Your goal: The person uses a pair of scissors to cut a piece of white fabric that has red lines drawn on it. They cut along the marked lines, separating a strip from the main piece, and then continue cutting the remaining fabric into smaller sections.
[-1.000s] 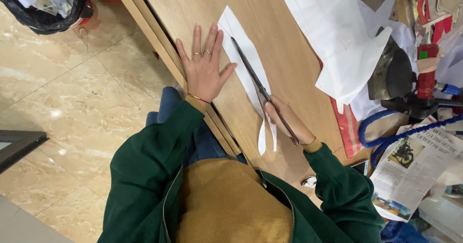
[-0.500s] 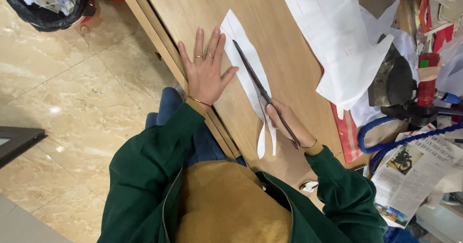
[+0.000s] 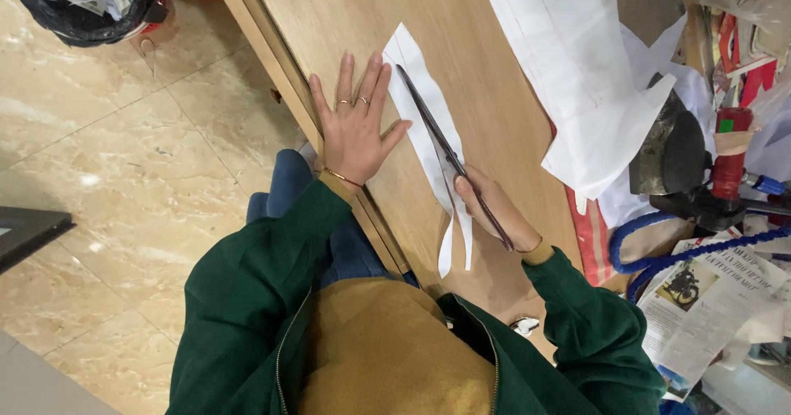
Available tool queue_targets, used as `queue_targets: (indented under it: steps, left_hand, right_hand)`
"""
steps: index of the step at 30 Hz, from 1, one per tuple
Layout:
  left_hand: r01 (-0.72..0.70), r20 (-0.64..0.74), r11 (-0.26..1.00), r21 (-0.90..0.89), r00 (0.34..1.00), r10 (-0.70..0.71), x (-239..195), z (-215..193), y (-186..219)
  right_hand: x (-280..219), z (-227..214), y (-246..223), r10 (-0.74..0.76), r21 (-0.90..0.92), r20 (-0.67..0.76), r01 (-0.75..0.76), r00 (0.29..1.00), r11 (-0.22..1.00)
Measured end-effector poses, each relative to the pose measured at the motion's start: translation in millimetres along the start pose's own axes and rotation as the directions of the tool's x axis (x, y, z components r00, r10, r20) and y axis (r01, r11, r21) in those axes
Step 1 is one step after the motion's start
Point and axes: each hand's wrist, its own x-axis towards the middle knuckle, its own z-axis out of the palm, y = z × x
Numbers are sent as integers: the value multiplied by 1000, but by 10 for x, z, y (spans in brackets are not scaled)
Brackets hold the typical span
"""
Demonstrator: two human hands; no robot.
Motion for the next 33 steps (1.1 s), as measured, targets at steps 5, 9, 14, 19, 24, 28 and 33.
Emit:
queue_targets:
  steps: [5,9,14,19,24,28,33]
  left_hand:
    - [3,0,1000,4,1000,-3,0,-7,-3]
    - [-9,-40,1000,26,999,10,4,48,-12]
    - [-10,-46,999,33,999,11,4,67,-11]
    - [-25,-167,998,-56,986,15,29,259,-40]
    - [-26,-199,998,-52,980,15,19,291,-32]
    - [-25,-211,998,-52,977,14,19,307,-26]
    - [-18,-205,999,-26,979,12,22,324,-35]
  right_hand:
    - [25,-26,-13,-75,16,-11,75,997,997]
    - [26,-94,-28,-100,5,31,100,995,995]
    - [92,-197,-71,-4,-49,55,7,998,999]
    - [211,-230,-76,69,53,17,-70,997,996]
    - [170,-298,-558,59,25,14,-59,998,998]
    - [198,-288,-386,86,34,20,-87,996,996]
    - [180,-364,-641,91,2,30,-92,995,996]
